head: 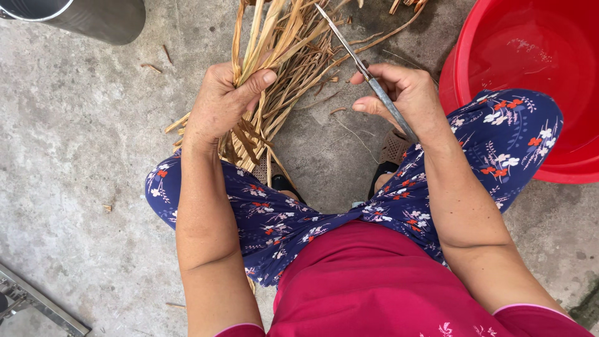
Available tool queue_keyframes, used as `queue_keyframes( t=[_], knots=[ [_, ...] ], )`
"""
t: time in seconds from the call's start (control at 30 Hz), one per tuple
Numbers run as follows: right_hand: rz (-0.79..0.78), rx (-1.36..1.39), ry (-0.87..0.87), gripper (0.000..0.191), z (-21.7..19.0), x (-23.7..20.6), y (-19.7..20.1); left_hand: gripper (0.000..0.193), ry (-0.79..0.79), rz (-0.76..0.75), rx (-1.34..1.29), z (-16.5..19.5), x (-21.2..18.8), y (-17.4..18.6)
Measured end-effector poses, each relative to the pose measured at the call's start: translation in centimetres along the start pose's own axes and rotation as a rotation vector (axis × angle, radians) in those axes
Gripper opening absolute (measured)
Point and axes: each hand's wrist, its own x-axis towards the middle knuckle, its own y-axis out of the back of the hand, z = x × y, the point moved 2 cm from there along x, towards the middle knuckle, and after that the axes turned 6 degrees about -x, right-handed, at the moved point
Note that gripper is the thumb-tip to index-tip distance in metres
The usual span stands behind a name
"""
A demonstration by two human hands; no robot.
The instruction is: The person sits on a concrete floor and uses scissors to trim and separate dried plant stalks. They hold bundles of stalks in one hand and cut them with the other, occasionally adjusting the bundle and placing trimmed pieces aside.
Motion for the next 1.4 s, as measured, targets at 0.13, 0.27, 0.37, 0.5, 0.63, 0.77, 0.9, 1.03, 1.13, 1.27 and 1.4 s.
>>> queue_keyframes(
  t=[0.13, 0.27, 0.37, 0.5, 0.63, 0.77, 0.9, 1.03, 1.13, 1.27, 1.4],
  knots=[
    [0.093, 0.079, -0.020, 0.037, 0.2, -0.1, 0.7, 0.030, -0.014, 0.014, -0.036, 0.0, -0.2, 0.5],
    [0.151, 0.058, 0.224, 0.044, -0.2, -0.4, 1.7, 0.029, -0.007, 0.037, 0.036, -0.1, -0.3, 0.7],
    [0.122, 0.066, 0.292, 0.043, -0.2, -0.5, 1.9, 0.022, -0.011, 0.007, 0.075, -0.1, -0.5, 0.5],
    [0.139, 0.088, 0.251, 0.044, -0.1, -0.5, 2.1, 0.030, -0.014, -0.041, 0.126, 0.1, -0.9, 0.3],
    [0.123, 0.121, 0.195, 0.042, 0.0, -0.2, 2.0, 0.031, 0.004, -0.088, 0.019, 0.4, -1.3, 0.5],
    [0.048, 0.194, 0.242, 0.040, 0.0, -0.1, 1.8, 0.030, 0.052, -0.156, 0.068, 0.4, -1.6, 0.9],
    [0.074, 0.202, 0.235, 0.043, 0.1, -0.3, 1.9, 0.030, 0.050, -0.238, 0.046, 0.1, -1.9, 0.9],
    [0.097, 0.204, 0.245, 0.041, 0.1, -0.3, 1.8, 0.031, 0.078, -0.279, 0.022, -0.4, -2.1, 1.1],
    [0.146, 0.207, 0.257, 0.037, 0.1, -0.3, 1.6, 0.028, 0.106, -0.287, -0.054, -1.0, -2.6, 1.7],
    [0.200, 0.310, 0.178, 0.039, 0.0, -0.3, 2.0, 0.024, 0.099, -0.341, -0.293, -1.9, -3.3, 2.8],
    [0.105, 0.312, 0.233, 0.054, -0.7, -0.2, 2.2, 0.017, 0.132, -0.358, -0.378, -3.0, -3.8, 3.8]
  ],
)
